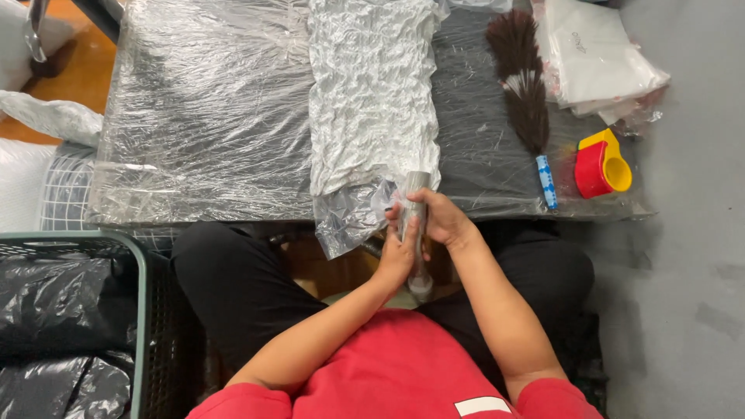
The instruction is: Inserting a pillow into a plastic bag and using a vacuum nozzle to compress it for packing.
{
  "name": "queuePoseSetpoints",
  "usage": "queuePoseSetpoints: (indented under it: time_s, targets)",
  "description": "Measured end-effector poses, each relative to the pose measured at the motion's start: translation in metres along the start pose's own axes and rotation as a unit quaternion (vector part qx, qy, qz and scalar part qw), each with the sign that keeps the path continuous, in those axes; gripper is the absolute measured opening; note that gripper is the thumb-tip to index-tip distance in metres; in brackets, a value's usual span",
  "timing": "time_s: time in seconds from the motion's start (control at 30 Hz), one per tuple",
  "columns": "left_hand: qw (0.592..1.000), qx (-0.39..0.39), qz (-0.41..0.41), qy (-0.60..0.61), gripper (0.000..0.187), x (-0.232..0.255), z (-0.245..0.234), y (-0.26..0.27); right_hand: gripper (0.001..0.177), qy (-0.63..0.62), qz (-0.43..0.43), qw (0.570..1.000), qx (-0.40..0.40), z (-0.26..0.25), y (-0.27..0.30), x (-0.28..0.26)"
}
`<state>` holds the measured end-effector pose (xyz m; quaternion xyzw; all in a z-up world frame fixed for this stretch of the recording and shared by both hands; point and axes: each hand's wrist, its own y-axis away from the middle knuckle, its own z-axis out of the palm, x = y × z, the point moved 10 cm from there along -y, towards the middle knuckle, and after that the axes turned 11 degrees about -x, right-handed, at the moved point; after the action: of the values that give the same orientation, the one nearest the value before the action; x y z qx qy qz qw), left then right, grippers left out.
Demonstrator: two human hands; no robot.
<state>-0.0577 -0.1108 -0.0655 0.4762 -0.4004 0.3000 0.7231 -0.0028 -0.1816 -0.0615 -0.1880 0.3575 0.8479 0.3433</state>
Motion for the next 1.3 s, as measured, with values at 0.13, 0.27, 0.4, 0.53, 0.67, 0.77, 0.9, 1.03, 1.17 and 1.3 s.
queuePoseSetpoints:
  time_s: [0.13,0.27,0.4,0.53,0.67,0.77,0.9,1.03,1.17,1.3]
  targets:
    - [0.999,0.034,-0.020,0.008,0.069,-0.020,-0.004,-0.005,0.043,-0.021,-0.025,0.993,0.113,-0.036,-0.011,0.003]
    - [0.999,0.037,-0.005,0.014,0.066,-0.022,-0.005,-0.013,0.050,-0.029,-0.020,0.988,0.148,-0.030,-0.013,-0.016]
    - [0.999,0.042,0.007,-0.025,0.069,0.001,-0.007,-0.001,0.045,-0.034,-0.015,0.985,0.170,-0.031,-0.019,-0.029]
    - [0.999,0.044,0.025,-0.018,0.073,-0.001,-0.006,0.007,0.036,-0.031,-0.018,0.986,0.165,-0.033,-0.029,-0.037]
    - [0.998,0.048,0.039,-0.022,0.074,-0.003,-0.006,0.008,0.032,-0.015,-0.001,0.988,0.154,-0.036,-0.039,-0.034]
    - [0.999,0.036,0.029,-0.013,0.074,-0.014,-0.005,0.004,0.029,-0.012,0.004,0.990,0.143,-0.028,-0.038,-0.034]
    - [0.999,0.027,0.041,-0.010,0.073,-0.021,-0.003,0.000,0.019,-0.015,0.002,0.994,0.108,-0.020,-0.037,-0.036]
    - [0.999,0.005,0.040,-0.019,0.079,-0.025,0.000,-0.001,0.015,-0.008,0.009,0.997,0.071,-0.014,-0.035,-0.038]
    - [0.998,-0.017,0.056,-0.021,0.078,-0.024,0.007,0.014,0.003,0.053,-0.005,0.997,0.047,-0.015,-0.039,-0.053]
    - [0.996,-0.055,0.055,-0.054,0.083,-0.023,0.012,0.022,0.036,0.013,-0.006,0.999,0.038,0.001,-0.032,-0.055]
